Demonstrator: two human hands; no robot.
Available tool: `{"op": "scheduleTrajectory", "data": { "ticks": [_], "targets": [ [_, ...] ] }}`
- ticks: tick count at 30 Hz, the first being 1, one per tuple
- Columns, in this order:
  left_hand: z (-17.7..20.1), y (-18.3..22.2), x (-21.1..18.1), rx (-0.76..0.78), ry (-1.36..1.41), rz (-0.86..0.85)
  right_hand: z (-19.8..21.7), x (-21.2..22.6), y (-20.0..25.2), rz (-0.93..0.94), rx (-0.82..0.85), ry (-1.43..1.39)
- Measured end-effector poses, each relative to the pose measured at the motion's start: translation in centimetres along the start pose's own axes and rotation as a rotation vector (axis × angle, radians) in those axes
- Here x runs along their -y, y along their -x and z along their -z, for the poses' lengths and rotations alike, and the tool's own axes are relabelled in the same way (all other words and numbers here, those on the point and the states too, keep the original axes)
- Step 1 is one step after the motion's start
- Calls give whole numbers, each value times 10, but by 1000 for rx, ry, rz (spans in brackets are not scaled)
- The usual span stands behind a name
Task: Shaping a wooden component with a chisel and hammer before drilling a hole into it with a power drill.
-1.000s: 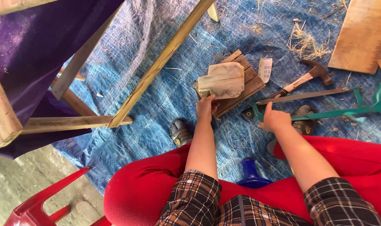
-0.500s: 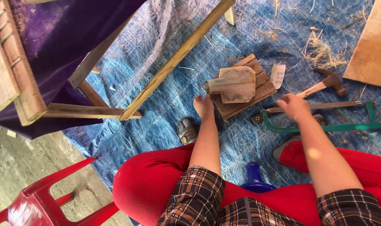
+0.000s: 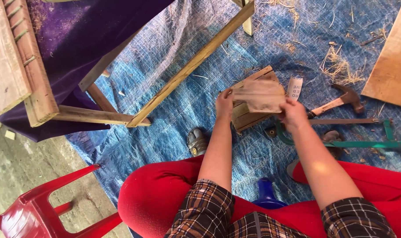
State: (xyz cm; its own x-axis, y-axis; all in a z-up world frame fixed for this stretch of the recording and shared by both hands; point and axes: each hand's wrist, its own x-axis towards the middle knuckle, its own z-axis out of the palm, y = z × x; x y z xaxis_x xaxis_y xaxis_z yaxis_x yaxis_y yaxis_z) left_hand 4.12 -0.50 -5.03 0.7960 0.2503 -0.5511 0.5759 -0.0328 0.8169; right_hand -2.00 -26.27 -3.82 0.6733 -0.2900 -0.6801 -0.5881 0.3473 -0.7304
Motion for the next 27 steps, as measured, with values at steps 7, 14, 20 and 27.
{"op": "scheduleTrajectory", "data": {
  "ticks": [7,14,20,27],
  "targets": [
    [-35,47,-89,284,521,-243,32,128,53,255,166,-186],
    [-46,84,-140,264,564,-286,51,167,85,420,276,-406],
    [-43,93,-149,281,635,-292,54,176,101,440,339,-407],
    [-37,92,-153,288,755,-240,45,171,100,458,339,-327]
  ]
}}
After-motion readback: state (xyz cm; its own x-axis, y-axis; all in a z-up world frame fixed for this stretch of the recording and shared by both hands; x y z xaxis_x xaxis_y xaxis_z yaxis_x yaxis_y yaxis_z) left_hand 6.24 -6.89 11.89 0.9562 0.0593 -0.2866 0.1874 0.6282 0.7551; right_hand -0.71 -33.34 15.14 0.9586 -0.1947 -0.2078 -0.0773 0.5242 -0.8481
